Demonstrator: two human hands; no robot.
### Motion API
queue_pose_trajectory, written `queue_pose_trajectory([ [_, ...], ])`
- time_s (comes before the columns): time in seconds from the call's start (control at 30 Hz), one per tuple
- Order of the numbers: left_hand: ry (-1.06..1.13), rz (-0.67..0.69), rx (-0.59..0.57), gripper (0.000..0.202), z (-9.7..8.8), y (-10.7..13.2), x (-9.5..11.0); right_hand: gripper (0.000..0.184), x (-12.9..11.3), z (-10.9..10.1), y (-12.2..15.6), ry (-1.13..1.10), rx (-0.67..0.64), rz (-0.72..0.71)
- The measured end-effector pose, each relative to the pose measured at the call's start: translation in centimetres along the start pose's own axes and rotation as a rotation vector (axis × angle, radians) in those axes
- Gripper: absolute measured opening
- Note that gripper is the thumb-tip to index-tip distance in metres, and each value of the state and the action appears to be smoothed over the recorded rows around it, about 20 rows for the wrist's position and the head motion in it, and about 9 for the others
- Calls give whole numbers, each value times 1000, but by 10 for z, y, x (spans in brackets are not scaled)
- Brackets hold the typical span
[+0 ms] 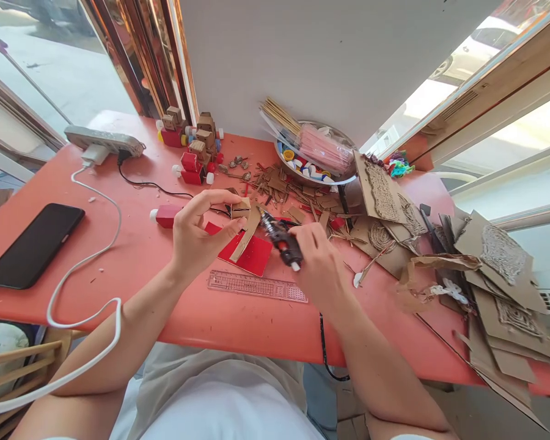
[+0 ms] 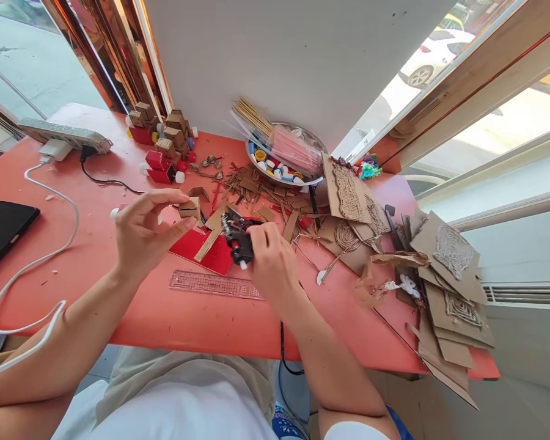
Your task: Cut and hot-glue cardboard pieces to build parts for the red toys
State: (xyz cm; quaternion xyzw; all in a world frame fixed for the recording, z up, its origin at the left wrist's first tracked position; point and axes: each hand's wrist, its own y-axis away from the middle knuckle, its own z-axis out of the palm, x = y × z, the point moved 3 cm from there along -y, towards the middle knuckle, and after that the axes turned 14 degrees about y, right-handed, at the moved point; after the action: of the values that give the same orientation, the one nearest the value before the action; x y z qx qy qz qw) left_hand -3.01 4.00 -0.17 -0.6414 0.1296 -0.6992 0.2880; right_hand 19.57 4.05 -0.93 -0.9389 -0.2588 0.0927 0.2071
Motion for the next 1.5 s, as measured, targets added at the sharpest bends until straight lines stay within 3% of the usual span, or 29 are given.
queue_pose_trajectory([
  [0.07,-32,21,9,14,-1,0,3,16,6,-10,-3,-183,116,59],
  [0.13,-58,50,5,12,-1,-1,7,5,7,-19,-4,-395,123,110],
  [0.3,-167,90,-32,11,-1,-1,16,45,-6,-24,-1,-920,-208,215],
  [0.4,-234,140,-42,11,-2,0,20,55,-10,-24,2,-1035,-282,207],
  [0.57,-283,238,-60,12,-1,3,21,54,-11,-24,4,-991,-284,173],
  [0.8,-367,231,-64,8,-2,3,21,54,-19,-29,-2,-900,-222,114],
  [1.13,-332,226,-81,12,-5,3,20,47,-17,-28,-2,-888,-216,91],
  [1.37,-330,235,-116,16,-6,2,20,54,-17,-27,0,-849,-236,93],
  [1.5,-362,324,-120,18,-4,4,22,52,-17,-28,0,-844,-213,89],
])
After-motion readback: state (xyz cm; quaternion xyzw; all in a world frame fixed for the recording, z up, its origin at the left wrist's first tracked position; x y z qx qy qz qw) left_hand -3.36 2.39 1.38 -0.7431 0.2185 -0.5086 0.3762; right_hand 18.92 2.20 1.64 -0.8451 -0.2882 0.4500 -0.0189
